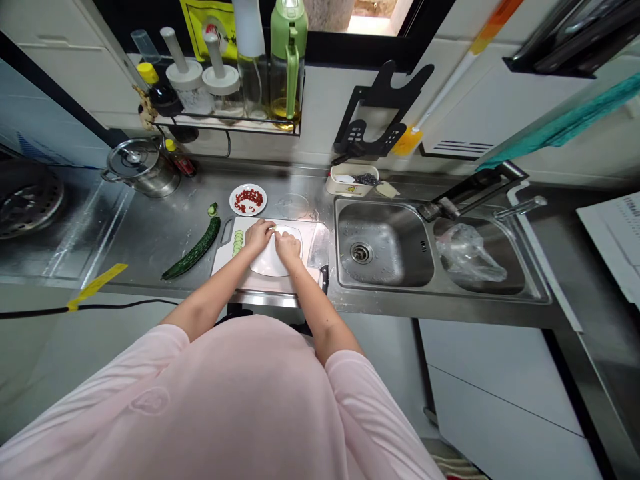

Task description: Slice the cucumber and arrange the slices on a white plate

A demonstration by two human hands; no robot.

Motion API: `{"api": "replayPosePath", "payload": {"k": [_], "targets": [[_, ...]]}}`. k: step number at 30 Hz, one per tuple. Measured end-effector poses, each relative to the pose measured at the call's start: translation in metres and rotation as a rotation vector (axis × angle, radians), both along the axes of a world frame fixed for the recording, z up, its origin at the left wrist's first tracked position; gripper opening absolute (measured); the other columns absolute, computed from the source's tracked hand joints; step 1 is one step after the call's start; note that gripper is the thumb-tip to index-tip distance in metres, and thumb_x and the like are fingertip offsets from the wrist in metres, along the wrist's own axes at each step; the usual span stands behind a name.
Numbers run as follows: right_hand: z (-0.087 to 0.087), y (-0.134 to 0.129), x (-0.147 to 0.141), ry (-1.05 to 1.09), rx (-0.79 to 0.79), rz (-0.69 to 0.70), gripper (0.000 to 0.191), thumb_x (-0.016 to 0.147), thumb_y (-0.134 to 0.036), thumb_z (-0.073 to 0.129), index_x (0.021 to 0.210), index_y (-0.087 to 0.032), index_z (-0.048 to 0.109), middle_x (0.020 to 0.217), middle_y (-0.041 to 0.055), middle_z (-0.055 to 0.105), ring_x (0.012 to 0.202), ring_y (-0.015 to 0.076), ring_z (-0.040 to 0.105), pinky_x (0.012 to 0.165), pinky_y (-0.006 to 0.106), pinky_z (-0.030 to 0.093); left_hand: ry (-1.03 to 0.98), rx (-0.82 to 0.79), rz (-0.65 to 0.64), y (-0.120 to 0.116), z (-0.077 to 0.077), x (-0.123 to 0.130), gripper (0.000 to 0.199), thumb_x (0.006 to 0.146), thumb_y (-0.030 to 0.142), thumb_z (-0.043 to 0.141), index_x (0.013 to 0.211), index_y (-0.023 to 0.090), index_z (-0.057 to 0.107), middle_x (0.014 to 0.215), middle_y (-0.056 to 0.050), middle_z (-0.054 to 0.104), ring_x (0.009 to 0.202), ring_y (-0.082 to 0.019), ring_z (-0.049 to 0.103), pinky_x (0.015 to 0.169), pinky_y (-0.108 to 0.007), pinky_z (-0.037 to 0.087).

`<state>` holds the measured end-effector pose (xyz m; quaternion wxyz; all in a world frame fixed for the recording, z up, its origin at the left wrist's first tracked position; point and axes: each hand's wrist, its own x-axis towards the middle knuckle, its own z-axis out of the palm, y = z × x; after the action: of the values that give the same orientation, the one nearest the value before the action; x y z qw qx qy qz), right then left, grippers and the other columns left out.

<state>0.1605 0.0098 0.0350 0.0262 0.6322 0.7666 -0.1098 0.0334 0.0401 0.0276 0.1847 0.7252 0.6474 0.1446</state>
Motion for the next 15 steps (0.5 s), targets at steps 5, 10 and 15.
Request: {"api": "replayPosePath", "payload": {"k": [5,10,15], "targets": [[-0.0017,0.0008,-0.0006,-0.045,0.011,0.008,0.039,0.098,-0.031,0.021,0.125,-0.025,0.049,0.107,0.0108,0.057,0.092,0.0201,0.054,0.073,0.027,0.037,0.026,-0.007,0.002,0.0002,0.0026,0.0001,0.028,0.089,0.033,0.046,0.113,0.03,0.06,0.108,-0.004,0.058,0.098,-0.02,0.055,0.078,-0.028,0.039],[-0.0032,0.0008,-0.001,-0.033,0.014,0.004,0.04,0.098,-0.032,0.021,0.127,-0.025,0.049,0.107,0.0108,0.057,0.092,0.02,0.054,0.074,0.027,0.037,0.027,-0.02,0.001,-0.0009,0.0056,0.0006,0.029,0.089,0.033,0.045,0.114,0.031,0.059,0.109,-0.004,0.058,0.098,-0.02,0.055,0.078,-0.028,0.04],[-0.0021,0.0004,-0.0014,-0.012,-0.001,-0.025,0.04,0.098,-0.033,0.022,0.127,-0.026,0.049,0.108,0.0101,0.057,0.091,0.019,0.055,0.074,0.027,0.037,0.04,-0.011,0.012,-0.0008,0.0054,0.0008,0.028,0.089,0.032,0.046,0.113,0.03,0.06,0.108,-0.004,0.058,0.097,-0.019,0.056,0.078,-0.028,0.04]]}}
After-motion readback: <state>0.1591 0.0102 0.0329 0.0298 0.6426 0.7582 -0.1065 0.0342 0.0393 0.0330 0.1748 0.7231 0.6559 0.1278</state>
